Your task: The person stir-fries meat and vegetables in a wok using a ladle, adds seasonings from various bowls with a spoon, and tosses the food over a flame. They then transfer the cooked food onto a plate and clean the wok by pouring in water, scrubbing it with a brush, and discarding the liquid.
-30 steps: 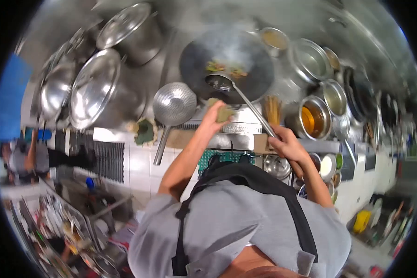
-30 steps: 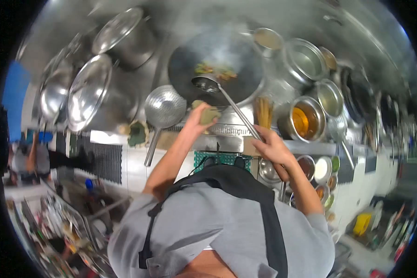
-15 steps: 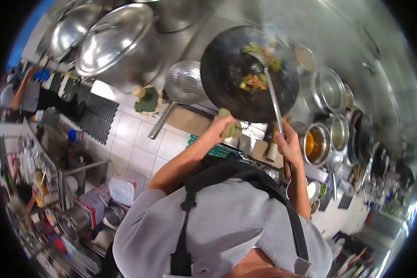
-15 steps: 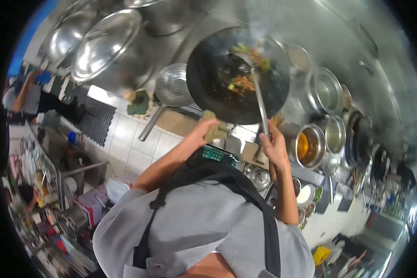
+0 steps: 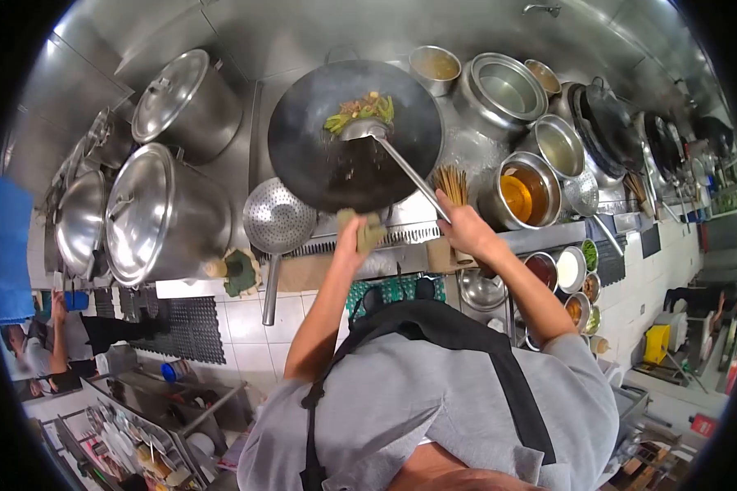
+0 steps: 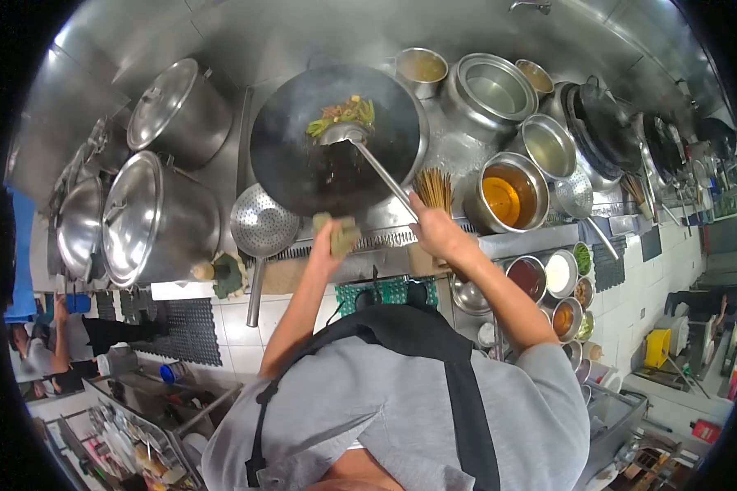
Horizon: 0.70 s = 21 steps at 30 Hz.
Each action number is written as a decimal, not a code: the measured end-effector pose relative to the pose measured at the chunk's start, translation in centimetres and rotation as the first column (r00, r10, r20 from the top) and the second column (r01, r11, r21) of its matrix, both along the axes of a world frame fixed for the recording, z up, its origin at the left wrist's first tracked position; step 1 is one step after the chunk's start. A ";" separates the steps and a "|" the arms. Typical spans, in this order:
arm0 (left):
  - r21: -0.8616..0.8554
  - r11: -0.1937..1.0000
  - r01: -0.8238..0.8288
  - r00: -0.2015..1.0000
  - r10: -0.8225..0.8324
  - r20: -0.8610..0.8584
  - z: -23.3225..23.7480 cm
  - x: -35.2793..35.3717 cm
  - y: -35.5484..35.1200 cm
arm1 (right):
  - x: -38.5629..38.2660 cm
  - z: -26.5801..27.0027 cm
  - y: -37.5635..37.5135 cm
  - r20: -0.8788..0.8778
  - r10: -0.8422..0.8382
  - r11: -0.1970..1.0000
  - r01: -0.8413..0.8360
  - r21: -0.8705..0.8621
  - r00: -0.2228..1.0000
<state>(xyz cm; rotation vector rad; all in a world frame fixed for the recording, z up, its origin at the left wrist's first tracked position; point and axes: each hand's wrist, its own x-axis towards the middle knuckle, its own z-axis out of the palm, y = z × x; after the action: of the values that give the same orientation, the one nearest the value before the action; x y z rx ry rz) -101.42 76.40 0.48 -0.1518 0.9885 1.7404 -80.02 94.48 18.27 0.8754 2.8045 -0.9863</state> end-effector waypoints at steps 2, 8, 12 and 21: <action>-0.041 0.999 0.014 0.998 -0.016 -0.057 -0.4 1.6 -2.9 | 1.4 -1.0 -0.4 -0.209 0.021 0.999 -0.011 0.048 0.978; -0.128 0.990 -0.055 0.993 0.068 0.098 8.6 -2.4 -1.3 | 5.1 -0.1 -3.7 -0.176 -0.219 0.940 0.158 -0.303 0.960; -0.056 0.998 -0.024 0.999 0.027 0.043 11.5 -4.2 -3.1 | 6.6 1.9 -6.1 -0.317 -0.288 0.936 0.197 -0.291 0.904; -0.014 0.981 -0.192 0.794 0.147 -0.590 11.7 1.4 -5.6 | -3.2 -6.9 -8.4 -0.502 -0.579 0.803 0.343 -0.487 0.643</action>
<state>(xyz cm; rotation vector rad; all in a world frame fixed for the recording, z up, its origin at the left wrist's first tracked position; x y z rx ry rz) -100.00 70.82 12.19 0.2856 1.5299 1.9645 -83.22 86.09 11.32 1.4986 2.7193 -2.1625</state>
